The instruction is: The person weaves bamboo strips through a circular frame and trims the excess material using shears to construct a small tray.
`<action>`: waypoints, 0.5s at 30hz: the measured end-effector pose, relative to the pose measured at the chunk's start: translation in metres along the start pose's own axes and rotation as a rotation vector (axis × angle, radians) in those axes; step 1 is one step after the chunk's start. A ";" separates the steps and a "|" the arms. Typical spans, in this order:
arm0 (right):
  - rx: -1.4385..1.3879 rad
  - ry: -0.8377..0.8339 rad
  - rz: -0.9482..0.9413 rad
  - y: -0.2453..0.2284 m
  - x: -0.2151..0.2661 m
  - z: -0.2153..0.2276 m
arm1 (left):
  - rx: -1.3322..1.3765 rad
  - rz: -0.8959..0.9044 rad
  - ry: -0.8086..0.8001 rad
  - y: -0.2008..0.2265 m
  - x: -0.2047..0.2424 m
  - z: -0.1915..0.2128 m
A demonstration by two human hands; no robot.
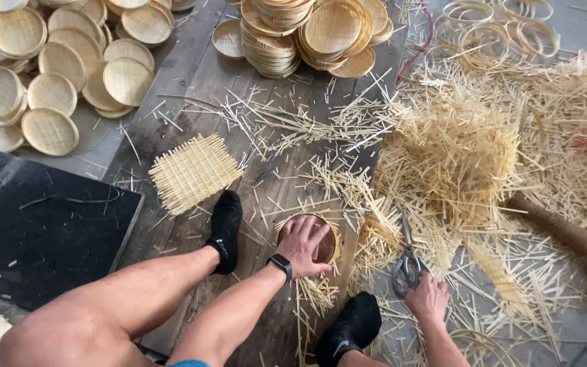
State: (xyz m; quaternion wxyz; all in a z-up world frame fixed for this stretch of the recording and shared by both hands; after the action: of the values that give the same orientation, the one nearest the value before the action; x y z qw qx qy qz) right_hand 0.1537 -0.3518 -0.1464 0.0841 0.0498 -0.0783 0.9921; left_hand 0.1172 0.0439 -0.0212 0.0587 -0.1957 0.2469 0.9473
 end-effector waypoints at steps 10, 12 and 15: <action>-0.392 -0.225 -0.179 0.015 0.013 0.001 | 0.067 0.020 0.012 0.004 -0.028 -0.011; -0.519 -0.317 -0.221 -0.007 0.039 0.021 | 0.104 -0.040 0.134 0.013 -0.035 -0.011; -0.421 -0.361 -0.242 -0.042 0.060 0.050 | 0.032 -0.116 0.001 0.008 -0.040 -0.032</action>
State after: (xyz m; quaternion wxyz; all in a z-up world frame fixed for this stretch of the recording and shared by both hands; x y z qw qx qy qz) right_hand 0.1067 -0.3096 -0.0845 0.1951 0.2160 -0.2895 0.9118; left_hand 0.1634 0.0210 -0.0272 0.1167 -0.2093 0.2504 0.9380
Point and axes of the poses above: each hand's wrist, its own x-axis away from the middle knuckle, its own z-axis out of the back of the hand, y = z × x, the point moved 5 cm from there along -x, towards the middle knuckle, and after that the axes turned 13 degrees about y, right-handed, at the moved point
